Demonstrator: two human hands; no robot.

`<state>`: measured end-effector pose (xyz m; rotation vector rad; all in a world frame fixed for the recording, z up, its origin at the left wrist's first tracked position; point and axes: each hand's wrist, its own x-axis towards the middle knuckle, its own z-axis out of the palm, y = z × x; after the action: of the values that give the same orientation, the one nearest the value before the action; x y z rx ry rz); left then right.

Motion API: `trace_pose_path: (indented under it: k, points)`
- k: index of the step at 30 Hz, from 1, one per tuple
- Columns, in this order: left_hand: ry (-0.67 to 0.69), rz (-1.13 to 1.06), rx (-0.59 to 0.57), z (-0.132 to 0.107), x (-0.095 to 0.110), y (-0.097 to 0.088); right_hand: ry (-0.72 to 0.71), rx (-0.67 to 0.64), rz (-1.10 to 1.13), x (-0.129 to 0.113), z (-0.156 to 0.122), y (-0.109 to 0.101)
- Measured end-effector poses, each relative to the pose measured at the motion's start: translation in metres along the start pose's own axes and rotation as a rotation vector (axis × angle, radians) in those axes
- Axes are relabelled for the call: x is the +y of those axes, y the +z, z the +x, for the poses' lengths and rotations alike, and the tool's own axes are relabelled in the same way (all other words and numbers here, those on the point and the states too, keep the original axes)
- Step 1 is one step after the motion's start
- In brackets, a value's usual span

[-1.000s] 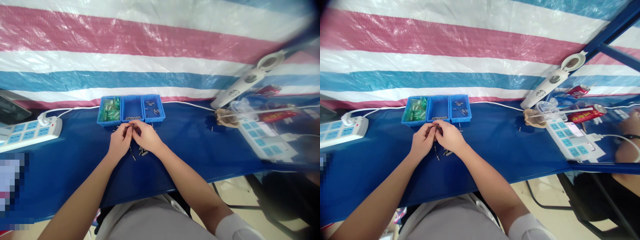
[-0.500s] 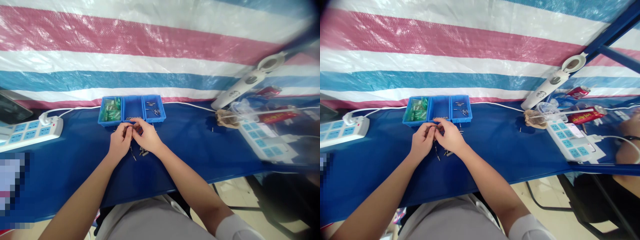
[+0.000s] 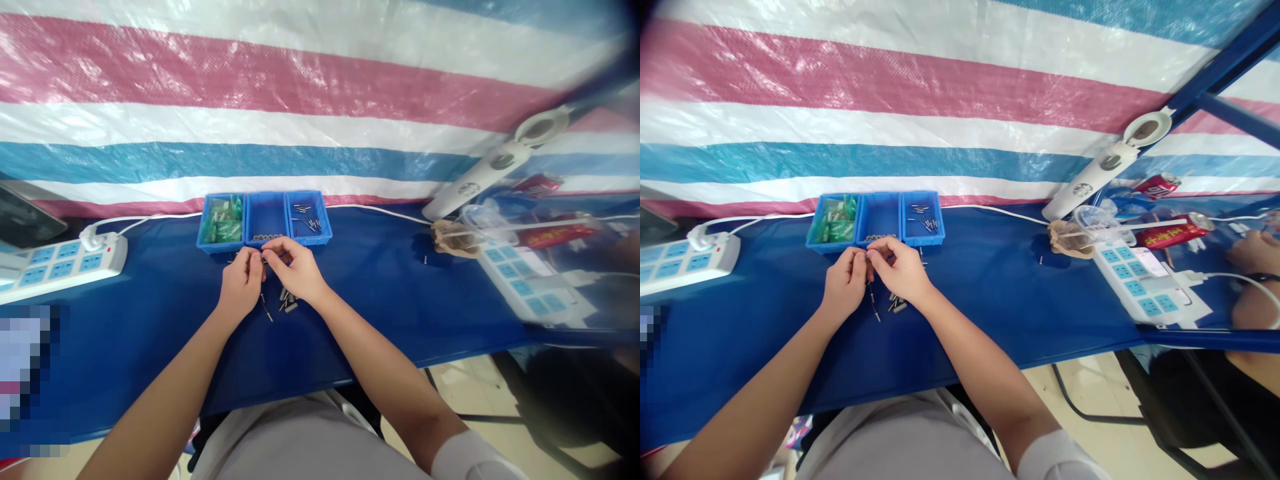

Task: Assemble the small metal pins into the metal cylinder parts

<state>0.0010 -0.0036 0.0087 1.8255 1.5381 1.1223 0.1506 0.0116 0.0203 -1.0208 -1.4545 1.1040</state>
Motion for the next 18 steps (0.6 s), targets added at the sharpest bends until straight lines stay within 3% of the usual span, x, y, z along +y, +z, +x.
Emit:
trace_pose_path:
  k: [5, 13, 18]
  points:
    - [0.041, 0.018, -0.004, -0.001, 0.003, -0.002, 0.029, -0.011, 0.076, 0.002, 0.000, 0.002]
    - [-0.028, -0.123, 0.012, -0.002, -0.001, 0.001, 0.091, 0.009, 0.174, 0.008, 0.001, 0.002]
    - [-0.021, -0.072, 0.003, -0.002, 0.000, 0.002, 0.104, -0.002, 0.218, 0.012, 0.002, 0.004]
